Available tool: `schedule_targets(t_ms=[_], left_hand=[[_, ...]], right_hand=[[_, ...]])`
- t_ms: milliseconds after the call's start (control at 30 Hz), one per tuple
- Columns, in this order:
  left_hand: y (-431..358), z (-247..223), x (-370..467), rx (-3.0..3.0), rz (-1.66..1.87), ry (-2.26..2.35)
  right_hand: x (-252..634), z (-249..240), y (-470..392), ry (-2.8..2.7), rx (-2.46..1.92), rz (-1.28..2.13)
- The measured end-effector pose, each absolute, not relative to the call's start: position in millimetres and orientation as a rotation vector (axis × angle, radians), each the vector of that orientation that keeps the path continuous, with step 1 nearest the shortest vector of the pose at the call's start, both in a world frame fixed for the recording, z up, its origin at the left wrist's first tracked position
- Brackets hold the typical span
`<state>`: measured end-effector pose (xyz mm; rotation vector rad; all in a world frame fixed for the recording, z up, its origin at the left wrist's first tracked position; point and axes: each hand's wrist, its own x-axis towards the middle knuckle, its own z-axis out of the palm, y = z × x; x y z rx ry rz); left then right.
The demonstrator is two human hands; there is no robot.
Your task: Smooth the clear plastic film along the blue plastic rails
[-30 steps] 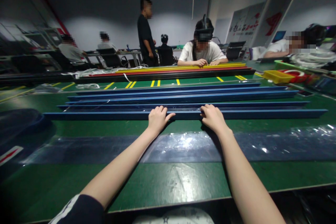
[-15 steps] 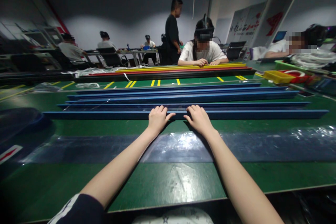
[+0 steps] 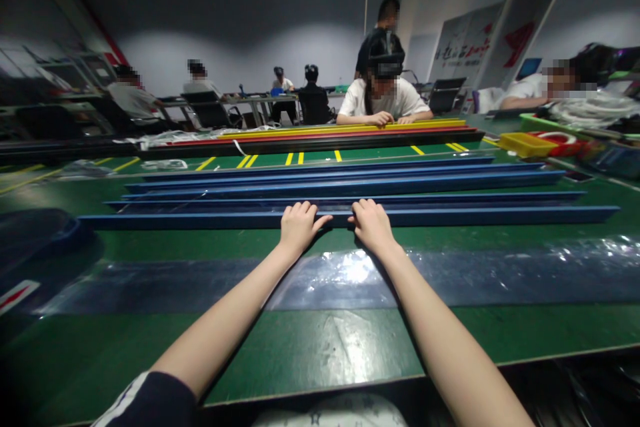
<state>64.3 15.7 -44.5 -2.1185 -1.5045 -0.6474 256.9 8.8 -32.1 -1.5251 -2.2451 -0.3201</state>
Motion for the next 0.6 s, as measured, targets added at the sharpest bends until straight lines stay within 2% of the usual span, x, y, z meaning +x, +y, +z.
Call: schedule_targets(t_ms=[600], left_hand=[[16,-42,62,-2.153,-0.655,-1.506]], right_hand=[[301,-28,7,-2.216,-1.665,-0.342]])
